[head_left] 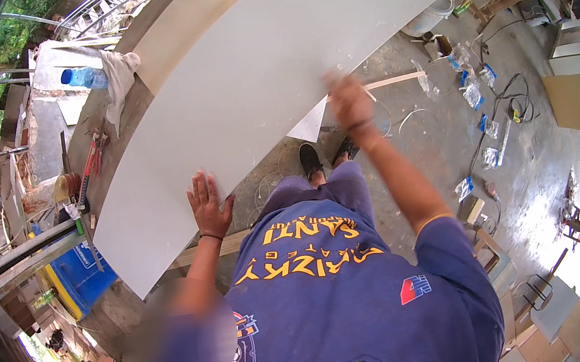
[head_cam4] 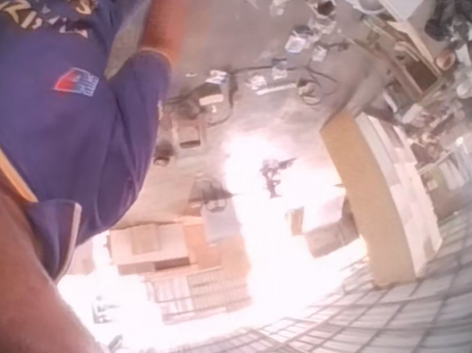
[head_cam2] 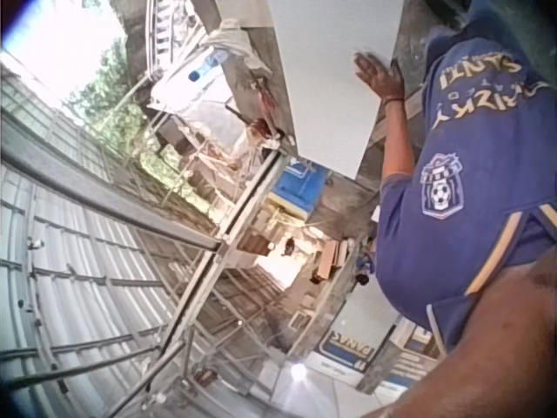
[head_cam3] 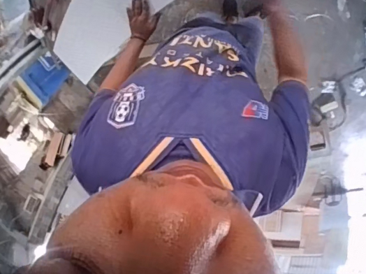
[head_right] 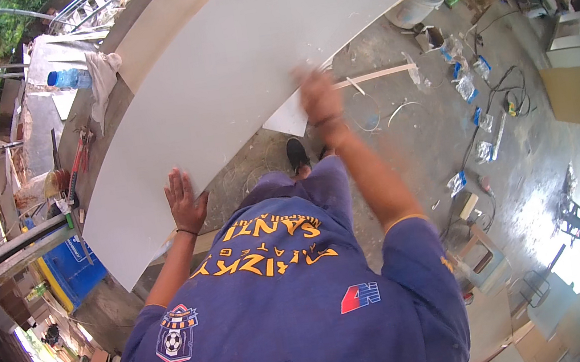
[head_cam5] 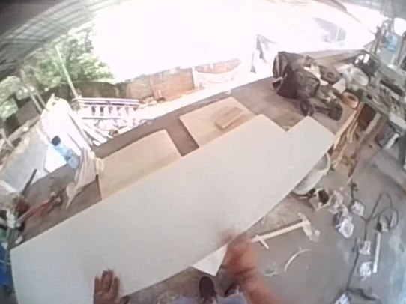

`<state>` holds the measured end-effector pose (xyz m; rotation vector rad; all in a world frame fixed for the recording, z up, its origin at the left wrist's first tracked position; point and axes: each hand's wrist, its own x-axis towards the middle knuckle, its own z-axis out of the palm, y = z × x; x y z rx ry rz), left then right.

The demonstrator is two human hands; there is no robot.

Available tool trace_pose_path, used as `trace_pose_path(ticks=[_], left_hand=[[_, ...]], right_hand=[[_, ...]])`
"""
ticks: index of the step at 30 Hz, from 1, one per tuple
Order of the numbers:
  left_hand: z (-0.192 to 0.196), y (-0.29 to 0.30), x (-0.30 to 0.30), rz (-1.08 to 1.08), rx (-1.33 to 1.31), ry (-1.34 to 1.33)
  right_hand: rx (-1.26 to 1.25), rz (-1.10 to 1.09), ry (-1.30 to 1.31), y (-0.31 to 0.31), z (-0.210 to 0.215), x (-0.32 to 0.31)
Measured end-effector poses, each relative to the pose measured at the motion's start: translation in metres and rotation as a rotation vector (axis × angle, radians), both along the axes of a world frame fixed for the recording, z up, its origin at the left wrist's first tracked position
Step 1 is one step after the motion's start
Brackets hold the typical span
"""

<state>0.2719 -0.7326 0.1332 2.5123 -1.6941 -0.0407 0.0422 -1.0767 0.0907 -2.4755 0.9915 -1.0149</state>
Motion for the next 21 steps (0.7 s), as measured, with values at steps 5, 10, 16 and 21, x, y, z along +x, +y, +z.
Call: trace_pose_path(ticks=[5, 10, 16, 21], left_hand=[[-0.003, 0.006, 0.001, 0.043, 0.069, 0.005], [-0.004, -0.022, -0.01, -0.035, 0.128, 0.065], [0.009, -0.143, -0.062, -0.286, 0.146, 0.122], [0.006, -0.259, -0.105, -0.449, 0.024, 0.149]], right_hand=[[0.209, 0.478, 0.259, 0.136, 0.041, 0.044], [0.336, 0.109, 0.123, 0.037, 0.048, -0.024], [0.452, -0.461, -0.07, 0.003, 0.073, -0.134], [0.741, -0.697, -0.175, 0.056, 0.038, -0.166]])
